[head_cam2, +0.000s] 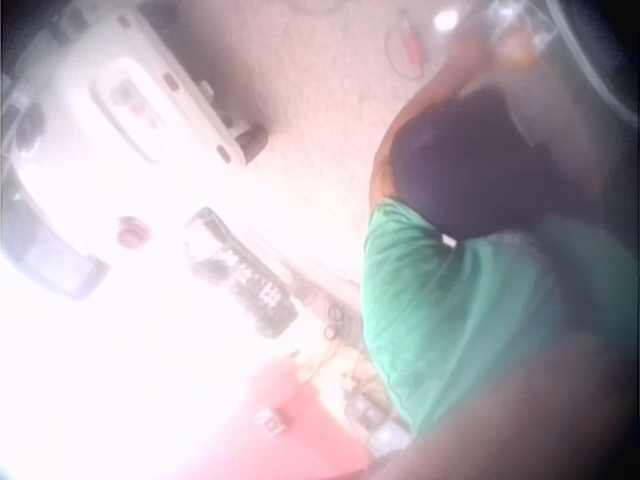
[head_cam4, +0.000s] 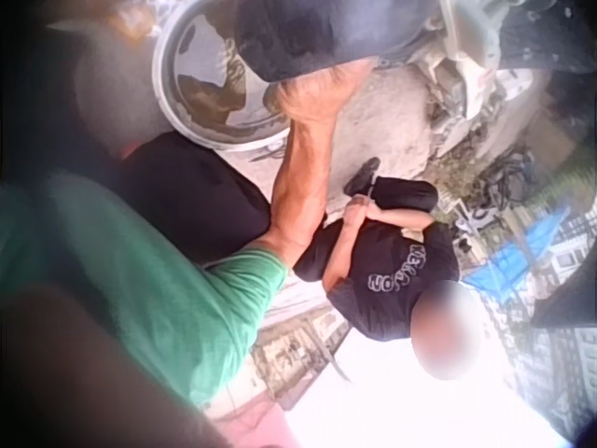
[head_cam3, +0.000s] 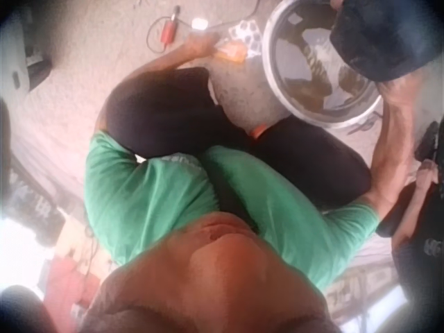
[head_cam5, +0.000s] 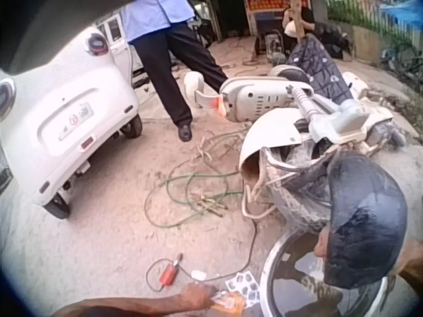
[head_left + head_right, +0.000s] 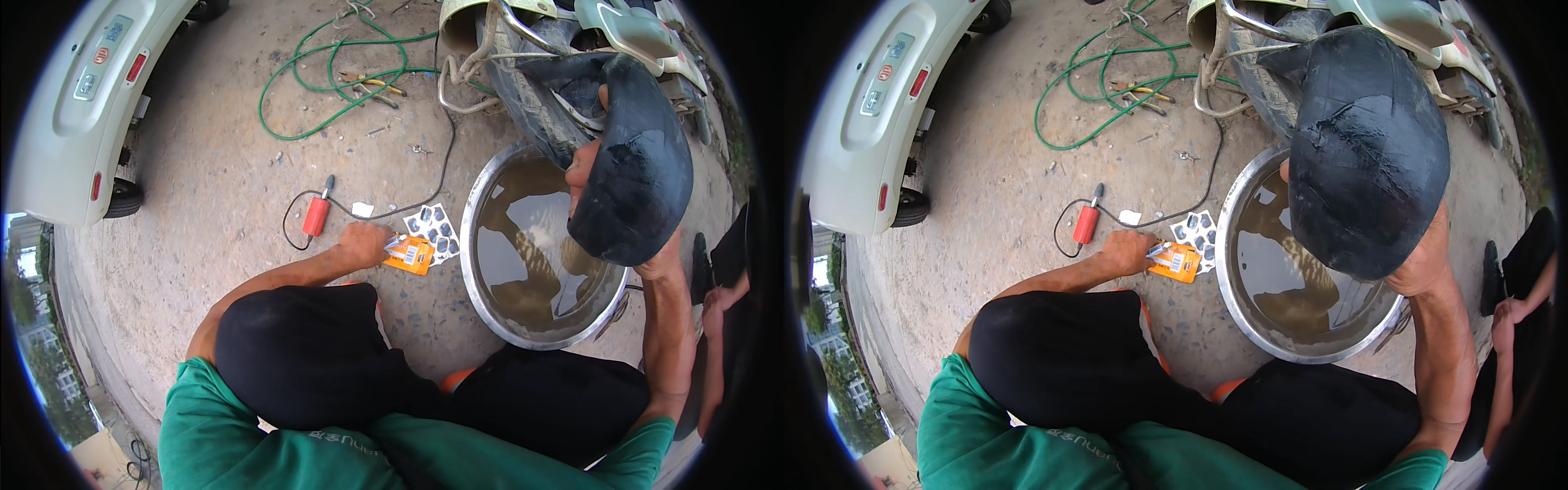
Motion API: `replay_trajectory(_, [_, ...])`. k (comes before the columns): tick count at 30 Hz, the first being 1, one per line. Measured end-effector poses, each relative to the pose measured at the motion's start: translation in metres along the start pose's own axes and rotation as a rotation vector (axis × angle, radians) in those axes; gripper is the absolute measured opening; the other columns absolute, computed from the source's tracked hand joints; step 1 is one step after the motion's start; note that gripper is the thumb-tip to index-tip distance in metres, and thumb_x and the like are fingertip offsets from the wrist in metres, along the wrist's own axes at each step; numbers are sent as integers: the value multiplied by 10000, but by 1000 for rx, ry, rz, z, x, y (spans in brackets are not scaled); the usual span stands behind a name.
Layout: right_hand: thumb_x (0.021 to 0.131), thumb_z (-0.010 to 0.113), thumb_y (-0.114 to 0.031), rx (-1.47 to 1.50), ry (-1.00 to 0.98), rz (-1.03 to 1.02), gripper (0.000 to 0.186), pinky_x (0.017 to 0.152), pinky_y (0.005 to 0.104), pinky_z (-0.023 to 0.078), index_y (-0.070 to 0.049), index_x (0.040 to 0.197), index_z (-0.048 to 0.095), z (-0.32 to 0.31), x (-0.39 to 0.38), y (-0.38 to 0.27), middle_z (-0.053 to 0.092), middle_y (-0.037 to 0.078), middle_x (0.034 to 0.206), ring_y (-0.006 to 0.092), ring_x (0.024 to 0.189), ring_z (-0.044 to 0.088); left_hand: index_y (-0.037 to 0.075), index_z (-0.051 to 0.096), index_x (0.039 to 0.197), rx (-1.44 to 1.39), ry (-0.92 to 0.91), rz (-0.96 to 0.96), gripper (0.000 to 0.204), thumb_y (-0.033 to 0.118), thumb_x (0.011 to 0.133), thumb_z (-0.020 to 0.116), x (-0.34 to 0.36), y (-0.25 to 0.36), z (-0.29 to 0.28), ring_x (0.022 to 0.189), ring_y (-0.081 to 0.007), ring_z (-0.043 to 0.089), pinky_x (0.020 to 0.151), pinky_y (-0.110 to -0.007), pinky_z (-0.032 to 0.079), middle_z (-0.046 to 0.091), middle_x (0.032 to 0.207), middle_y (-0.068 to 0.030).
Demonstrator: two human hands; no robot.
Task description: The person uses a red tool to apply a substance to a small patch, then applies glue to a scooter inner tube. They place the patch onto the glued area of the inner tube and press it down.
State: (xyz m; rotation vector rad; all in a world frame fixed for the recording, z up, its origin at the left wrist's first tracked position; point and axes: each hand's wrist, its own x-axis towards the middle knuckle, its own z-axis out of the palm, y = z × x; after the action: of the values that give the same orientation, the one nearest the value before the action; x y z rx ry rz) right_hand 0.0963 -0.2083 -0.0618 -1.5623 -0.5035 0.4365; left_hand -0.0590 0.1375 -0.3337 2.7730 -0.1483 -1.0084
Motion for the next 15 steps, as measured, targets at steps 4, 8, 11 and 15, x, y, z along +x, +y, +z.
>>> replay_trajectory(4, [846, 889, -148, -137, -103, -54, 972, 713, 271, 601, -40, 1648, 350, -4, 6, 3, 721, 79, 1050, 150, 838, 702, 133, 730, 1178, -53, -41, -29, 345, 262, 859, 753, -5, 2, -11, 989, -348, 767, 854, -485, 608, 782, 1041, -142])
replay_trajectory(8, [848, 880, -102, -67, -89, -75, 965, 687, 249, 579, -57, 1653, 350, -3, 5, -1, 721, 77, 1024, 125, 795, 686, 113, 726, 1147, 11, -10, -25, 328, 259, 854, 756, -4, 1, -8, 976, -350, 770, 839, -485, 610, 781, 1017, -158])
replay_trajectory(11, [845, 881, -95, -52, -53, -151, 960, 672, 245, 567, -63, 1649, 357, -5, 6, 9, 717, 80, 1007, 115, 761, 676, 85, 718, 1104, 30, 31, 10, 318, 263, 846, 767, -6, 4, -7, 937, -349, 774, 808, -481, 613, 776, 973, -177])
replay_trajectory(15, [840, 883, -88, -28, -64, -73, 957, 664, 239, 558, -59, 1642, 363, -3, 5, 3, 712, 84, 995, 114, 749, 672, 86, 713, 1117, 33, 26, 6, 386, 343, 839, 794, -7, 0, 0, 929, -356, 770, 797, -485, 612, 776, 968, -176])
